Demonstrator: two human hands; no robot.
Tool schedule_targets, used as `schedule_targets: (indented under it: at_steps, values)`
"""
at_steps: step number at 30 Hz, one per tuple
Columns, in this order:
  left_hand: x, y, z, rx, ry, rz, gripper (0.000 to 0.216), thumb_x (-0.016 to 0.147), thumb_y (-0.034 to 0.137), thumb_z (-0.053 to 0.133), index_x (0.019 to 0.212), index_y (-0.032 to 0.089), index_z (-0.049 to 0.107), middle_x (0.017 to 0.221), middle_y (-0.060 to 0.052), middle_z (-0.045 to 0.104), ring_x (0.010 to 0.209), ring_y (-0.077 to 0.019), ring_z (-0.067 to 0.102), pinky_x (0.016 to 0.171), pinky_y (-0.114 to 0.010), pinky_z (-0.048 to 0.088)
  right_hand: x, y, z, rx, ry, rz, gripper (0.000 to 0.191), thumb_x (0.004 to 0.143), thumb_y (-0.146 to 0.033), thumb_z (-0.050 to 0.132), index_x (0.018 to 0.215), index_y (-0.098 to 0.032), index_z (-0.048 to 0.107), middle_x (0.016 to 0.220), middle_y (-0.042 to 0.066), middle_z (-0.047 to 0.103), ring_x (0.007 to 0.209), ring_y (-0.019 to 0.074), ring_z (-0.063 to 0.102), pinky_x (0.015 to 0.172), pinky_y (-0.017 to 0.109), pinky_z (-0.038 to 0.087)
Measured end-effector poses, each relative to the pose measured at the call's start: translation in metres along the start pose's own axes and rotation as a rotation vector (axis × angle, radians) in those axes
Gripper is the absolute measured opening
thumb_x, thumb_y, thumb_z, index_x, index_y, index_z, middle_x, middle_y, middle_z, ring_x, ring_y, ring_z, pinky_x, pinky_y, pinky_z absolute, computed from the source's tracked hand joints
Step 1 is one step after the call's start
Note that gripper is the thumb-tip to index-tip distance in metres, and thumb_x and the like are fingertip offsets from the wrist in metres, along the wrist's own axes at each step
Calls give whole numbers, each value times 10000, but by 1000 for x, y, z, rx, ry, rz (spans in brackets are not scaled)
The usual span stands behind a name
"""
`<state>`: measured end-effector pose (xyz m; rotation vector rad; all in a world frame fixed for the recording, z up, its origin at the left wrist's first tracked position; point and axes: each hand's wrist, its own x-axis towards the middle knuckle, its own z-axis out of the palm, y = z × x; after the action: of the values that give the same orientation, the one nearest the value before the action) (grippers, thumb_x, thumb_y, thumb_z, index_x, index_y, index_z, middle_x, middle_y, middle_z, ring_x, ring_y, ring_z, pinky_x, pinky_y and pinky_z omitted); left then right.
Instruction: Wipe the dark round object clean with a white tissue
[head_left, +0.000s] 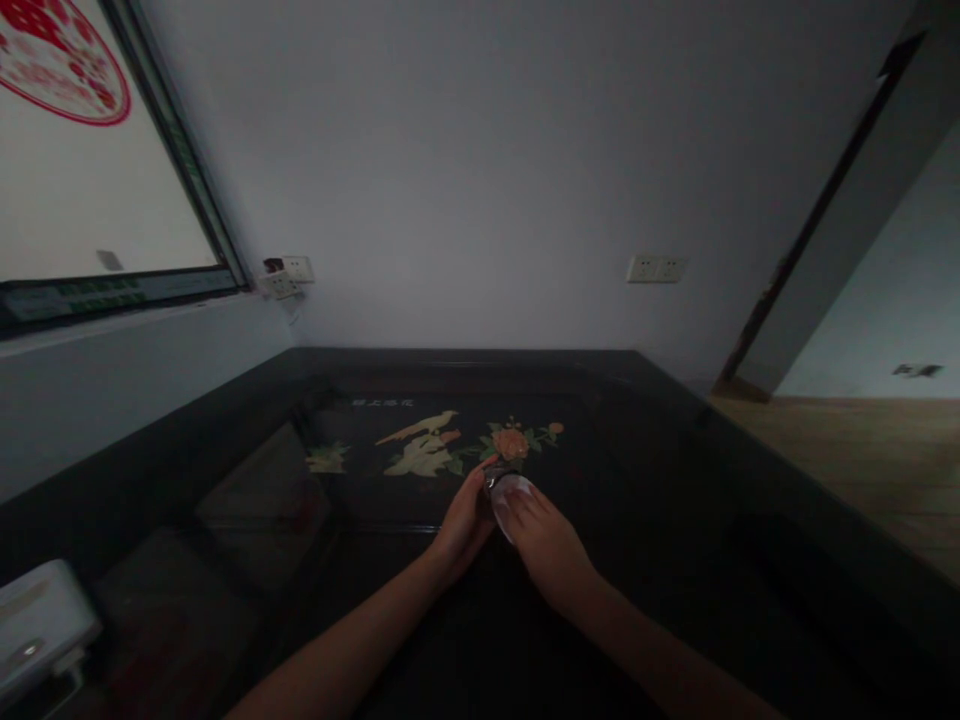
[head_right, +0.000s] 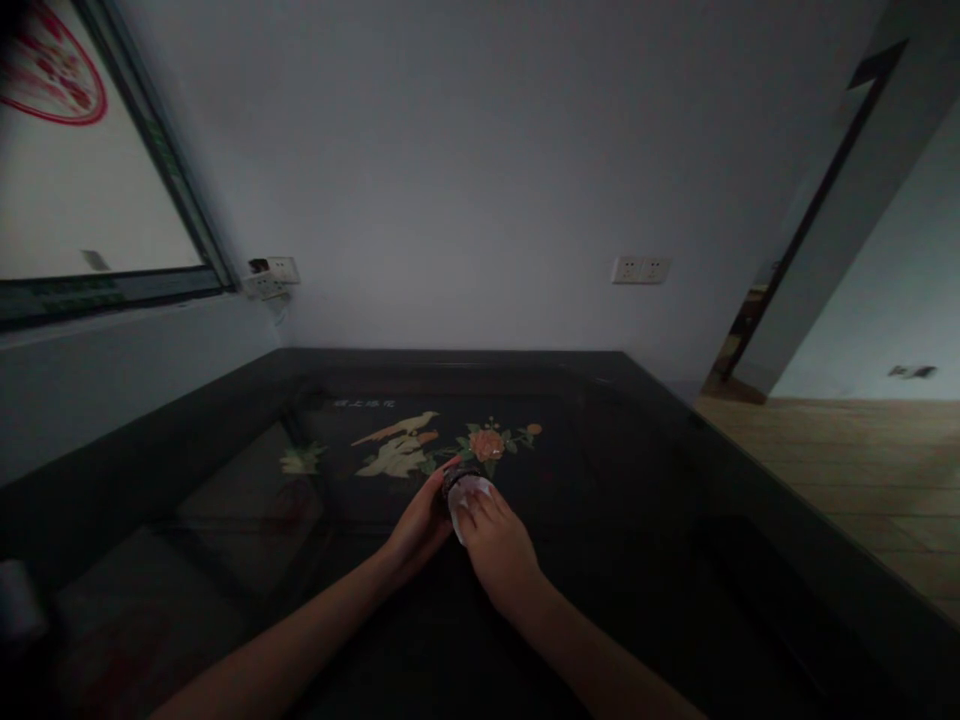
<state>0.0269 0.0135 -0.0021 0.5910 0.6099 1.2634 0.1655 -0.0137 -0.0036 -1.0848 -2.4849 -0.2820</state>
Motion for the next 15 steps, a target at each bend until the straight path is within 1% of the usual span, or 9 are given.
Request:
schedule_targets:
  at_steps: [2,4,8,11,13,15]
  values:
    - [-1,1,1,15,-7,0,398,817,346,597,1181,187,576,1068,-75,668,951,-188,611,867,-294,435,0,-2,5,-87,28,35,443,836,-20,387,1250,-58,540,1252,194,589,1199,291,530,1057,482,384]
    - [-3,2,2,29,2,-7,401,823,355,592,1192,201,574,1087,-70,665,969,-191,611,881,-298,432,-1,-4,9,-124,36,55,458,830,-13,380,1263,-46,525,1279,203,565,1223,301,507,1056,487,386]
    - [-3,2,3,27,10,-11,378,833,336,578,1185,196,581,1092,-68,667,979,-188,611,910,-299,422,-2,-8,7,-83,14,76,463,831,-15,388,1273,-54,520,1283,192,566,1228,290,506,1054,470,400]
    - [-2,1,2,24,-6,-10,375,843,327,566,1192,190,574,1092,-70,665,977,-184,609,915,-301,421,-2,-12,0,87,-15,106,442,825,-37,421,1252,-31,534,1252,207,585,1191,303,536,1049,490,398]
    - [-2,0,0,29,-21,-4,388,848,345,563,1205,195,564,1096,-71,660,984,-190,605,916,-314,424,-2,-14,-6,257,-39,159,463,805,-62,468,1264,-51,525,1257,192,584,1192,296,533,1058,489,381]
    - [-1,-1,-2,36,-42,6,414,844,373,570,1223,206,552,1114,-72,651,992,-200,602,910,-328,431,-2,-16,-13,467,-43,244,508,780,-94,520,1287,-83,504,1284,174,566,1215,289,508,1065,480,363]
